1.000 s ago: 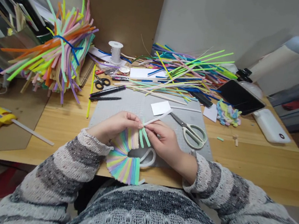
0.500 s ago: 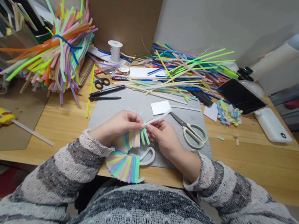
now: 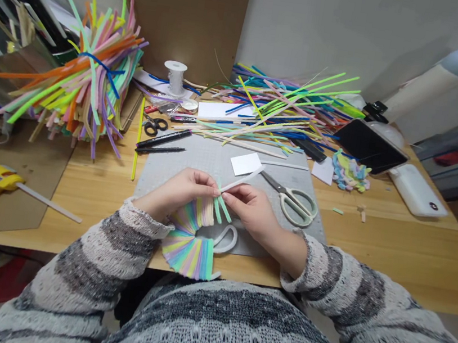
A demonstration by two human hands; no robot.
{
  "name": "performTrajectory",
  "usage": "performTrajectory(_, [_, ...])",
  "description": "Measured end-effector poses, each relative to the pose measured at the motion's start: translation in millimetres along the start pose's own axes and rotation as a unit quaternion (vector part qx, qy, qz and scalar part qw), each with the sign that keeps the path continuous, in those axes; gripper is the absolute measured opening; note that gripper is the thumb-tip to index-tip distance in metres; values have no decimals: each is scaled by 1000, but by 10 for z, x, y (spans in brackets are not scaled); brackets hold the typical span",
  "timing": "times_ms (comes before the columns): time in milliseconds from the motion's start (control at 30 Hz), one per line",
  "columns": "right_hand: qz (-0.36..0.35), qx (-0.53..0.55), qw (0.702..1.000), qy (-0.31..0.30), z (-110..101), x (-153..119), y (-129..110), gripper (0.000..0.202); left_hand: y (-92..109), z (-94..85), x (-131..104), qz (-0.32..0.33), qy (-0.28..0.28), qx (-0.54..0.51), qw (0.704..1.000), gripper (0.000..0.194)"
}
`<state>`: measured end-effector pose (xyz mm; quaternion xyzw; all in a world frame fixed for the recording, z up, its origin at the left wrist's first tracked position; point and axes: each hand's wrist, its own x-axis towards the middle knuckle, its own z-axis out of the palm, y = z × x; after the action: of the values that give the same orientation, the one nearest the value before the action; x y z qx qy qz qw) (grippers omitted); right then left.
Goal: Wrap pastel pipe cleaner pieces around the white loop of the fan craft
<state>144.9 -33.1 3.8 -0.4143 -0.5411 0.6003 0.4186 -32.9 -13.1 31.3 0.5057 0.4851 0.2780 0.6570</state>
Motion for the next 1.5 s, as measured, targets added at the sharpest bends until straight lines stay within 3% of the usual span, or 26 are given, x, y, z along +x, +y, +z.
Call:
performTrajectory(233, [-54, -51, 997, 8, -4, -5, 57, 13, 9, -9, -3, -22, -17, -18, 999, 14])
performTrajectory(433, [-80, -28, 996, 22, 21, -12, 86, 13, -12, -23, 5, -38, -40, -29, 998, 19])
performTrajectory(700, [55, 51, 996, 40, 34, 31, 53, 24, -88, 30, 51, 44, 32, 23, 998, 22])
performTrajectory(800, [85, 73, 993, 44, 35, 71, 46, 27, -104, 33, 58, 51, 31, 24, 998, 21])
performTrajectory(1033, [103, 89, 989, 58, 25, 85, 59, 28, -104, 4, 46, 39, -20, 5, 999, 23])
performTrajectory(1200, [90, 64, 993, 51, 5, 95, 20, 26, -110, -6, 46, 23, 14, 46, 999, 23])
performTrajectory(1333, [72, 39, 996, 23, 4, 101, -22, 25, -112, 6, 36, 39, 21, 52, 998, 25])
performTrajectory(1500, [86, 58, 994, 34, 9, 97, -23, 27, -142, 28, 39, 63, 30, 56, 996, 26])
